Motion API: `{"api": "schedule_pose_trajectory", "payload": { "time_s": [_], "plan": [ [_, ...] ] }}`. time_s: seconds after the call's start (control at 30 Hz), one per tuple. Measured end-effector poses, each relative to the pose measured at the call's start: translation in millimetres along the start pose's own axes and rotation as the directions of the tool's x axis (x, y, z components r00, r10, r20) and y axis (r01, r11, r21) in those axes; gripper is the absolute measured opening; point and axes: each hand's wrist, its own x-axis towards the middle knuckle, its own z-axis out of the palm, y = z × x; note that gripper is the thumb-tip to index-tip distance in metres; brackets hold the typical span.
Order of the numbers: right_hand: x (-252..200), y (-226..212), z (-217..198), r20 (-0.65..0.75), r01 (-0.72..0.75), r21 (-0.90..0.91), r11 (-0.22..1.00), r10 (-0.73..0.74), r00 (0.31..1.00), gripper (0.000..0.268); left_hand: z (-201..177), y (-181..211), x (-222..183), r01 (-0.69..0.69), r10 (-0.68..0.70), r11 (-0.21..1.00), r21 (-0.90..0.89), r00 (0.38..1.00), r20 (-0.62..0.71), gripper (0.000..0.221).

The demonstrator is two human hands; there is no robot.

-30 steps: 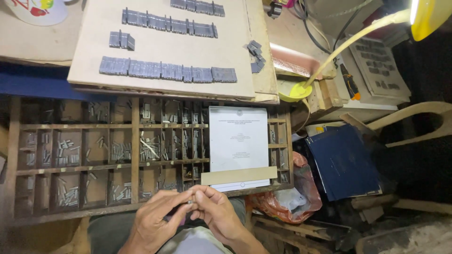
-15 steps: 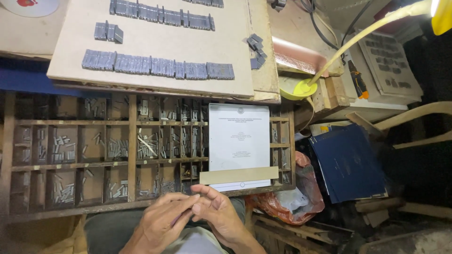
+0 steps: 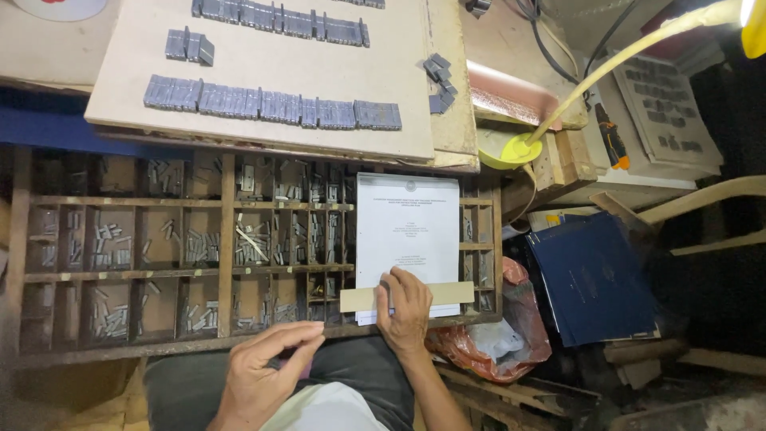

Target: Manually arranging metal letterpress type characters on a layout board from a type case.

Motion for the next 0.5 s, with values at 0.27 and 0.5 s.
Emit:
{"api": "schedule_pose_trajectory", "payload": {
  "time_s": [0.27,0.5],
  "plan": [
    [-1.2,-2.1,0.5,-0.018,-0.033,0.008,0.999,0.033,0.999,0.019,1.0,1.5,-2.3,-0.069,0.069,0.998,-0.003,0.997,-0.019,0.015],
    [-2.4,-2.0,1.1,-0.027,-0.031,0.014,0.999,0.032,0.999,0.02,1.9,0.5,-4.1,-0.148,0.147,0.989,-0.027,0.988,-0.041,0.016]
  ]
}}
